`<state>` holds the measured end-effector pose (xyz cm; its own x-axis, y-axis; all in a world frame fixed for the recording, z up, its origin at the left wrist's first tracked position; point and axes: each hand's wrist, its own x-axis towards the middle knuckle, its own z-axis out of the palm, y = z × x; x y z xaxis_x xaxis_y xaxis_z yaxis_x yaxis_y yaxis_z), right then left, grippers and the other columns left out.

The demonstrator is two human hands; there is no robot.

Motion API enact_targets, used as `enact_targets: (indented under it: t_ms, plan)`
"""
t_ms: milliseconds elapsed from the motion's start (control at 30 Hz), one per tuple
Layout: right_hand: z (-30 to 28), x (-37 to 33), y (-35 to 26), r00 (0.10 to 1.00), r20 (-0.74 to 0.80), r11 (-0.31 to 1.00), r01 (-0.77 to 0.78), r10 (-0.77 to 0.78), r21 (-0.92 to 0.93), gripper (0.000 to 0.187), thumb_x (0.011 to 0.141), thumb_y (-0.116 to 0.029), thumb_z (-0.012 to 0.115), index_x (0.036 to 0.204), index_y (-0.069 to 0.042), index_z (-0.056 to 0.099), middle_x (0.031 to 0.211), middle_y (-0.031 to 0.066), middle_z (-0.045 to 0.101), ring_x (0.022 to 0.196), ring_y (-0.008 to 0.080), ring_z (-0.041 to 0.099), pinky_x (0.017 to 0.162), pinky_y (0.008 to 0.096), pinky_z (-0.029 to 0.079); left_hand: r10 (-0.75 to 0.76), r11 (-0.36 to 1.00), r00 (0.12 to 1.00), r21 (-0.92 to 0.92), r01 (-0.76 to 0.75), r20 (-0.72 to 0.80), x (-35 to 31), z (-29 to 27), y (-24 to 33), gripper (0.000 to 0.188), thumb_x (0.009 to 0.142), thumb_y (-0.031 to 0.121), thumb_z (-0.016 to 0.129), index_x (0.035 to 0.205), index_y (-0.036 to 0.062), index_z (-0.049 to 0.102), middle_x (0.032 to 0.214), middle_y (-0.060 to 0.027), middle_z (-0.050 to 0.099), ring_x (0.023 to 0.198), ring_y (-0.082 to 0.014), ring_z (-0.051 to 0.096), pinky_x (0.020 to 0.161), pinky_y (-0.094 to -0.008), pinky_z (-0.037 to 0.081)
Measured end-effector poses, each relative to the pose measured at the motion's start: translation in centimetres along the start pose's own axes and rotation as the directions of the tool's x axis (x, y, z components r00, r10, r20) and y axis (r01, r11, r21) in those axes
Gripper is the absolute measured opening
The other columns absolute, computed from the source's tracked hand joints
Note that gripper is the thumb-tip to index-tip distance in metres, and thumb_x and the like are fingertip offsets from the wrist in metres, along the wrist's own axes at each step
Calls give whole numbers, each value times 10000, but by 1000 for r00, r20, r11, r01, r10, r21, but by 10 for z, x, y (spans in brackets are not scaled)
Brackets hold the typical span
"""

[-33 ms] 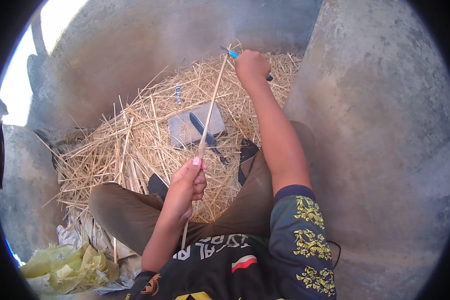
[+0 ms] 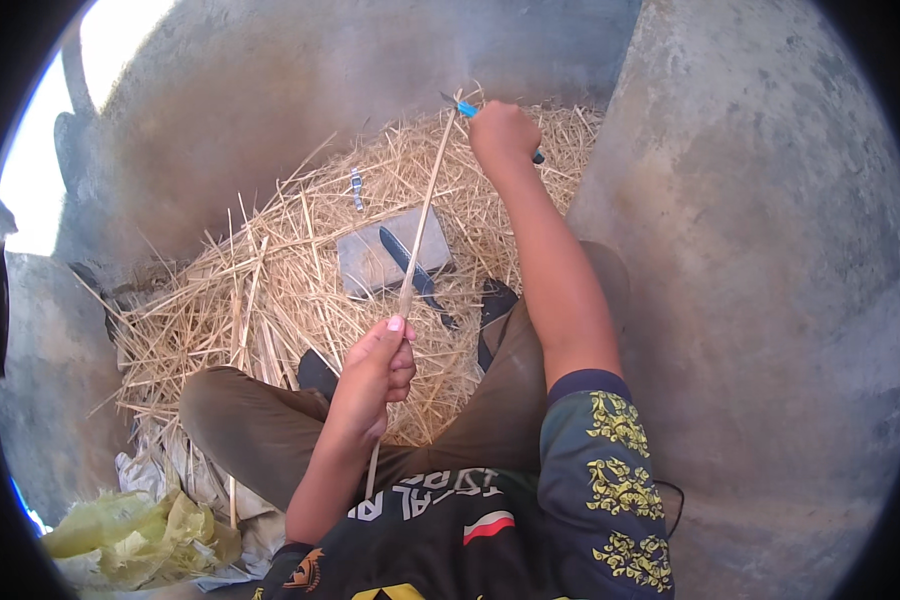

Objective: The person sits cross-legged on a bed of straw and uses a blue utility knife to peel the outer layer off a long, thin wooden stick. They hold the stick with their left hand and scrape along its length with the knife in their right hand, creating a pile of shavings.

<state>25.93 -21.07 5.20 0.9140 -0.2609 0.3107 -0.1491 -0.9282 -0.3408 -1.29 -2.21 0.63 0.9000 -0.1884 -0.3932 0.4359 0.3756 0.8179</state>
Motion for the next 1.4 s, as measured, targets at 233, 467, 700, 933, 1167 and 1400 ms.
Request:
enact_targets:
  t_ms: [233,467,700,933,1167,1400]
  plan:
    - [-12,7,-1,998,48,999,-42,41,14,195,893,-175,620,967,-59,760,915,164,748,860,343,739,701,436,578,-36,997,999,-67,38,41,-10,0,6,249,1074,325,469,978,102,524,657,67,340,500,-18,246,417,-186,170]
    - [-3,20,33,984,10,984,-177,177,29,209,914,-185,611,1006,-69,758,970,180,741,944,326,731,756,433,577,-79,993,996,92,75,39,-28,9,-1,247,1075,333,467,978,117,539,652,77,355,498,-22,272,424,-191,189]
    - [-38,4,32,976,41,969,-216,212,123,342,905,-294,630,1085,-23,735,1019,211,729,956,356,717,816,459,569,-99,995,984,11,99,146,-18,-12,-14,292,1080,329,454,1042,69,582,677,70,401,519,-11,297,445,-174,222]
    - [-29,-54,-45,969,142,979,204,-204,18,279,895,-267,629,966,-24,745,893,190,728,843,348,726,729,455,575,82,996,993,-40,-85,-87,4,-48,9,329,1077,293,466,1126,4,614,725,30,468,542,-15,337,452,-157,261]
    - [34,-120,-72,755,149,765,644,-638,13,239,902,-200,595,798,-38,735,740,155,704,680,331,718,635,432,567,170,971,976,-144,-189,-135,-1,-79,33,380,1079,318,467,1182,-30,582,717,49,407,541,-11,330,439,-159,286]
    - [50,-154,-83,633,-1,628,768,-774,123,153,822,-160,609,730,-86,706,643,135,673,583,295,694,537,421,533,163,982,974,-70,-175,-156,4,-78,26,358,1085,329,437,1137,10,592,690,60,383,523,-19,309,430,-177,261]
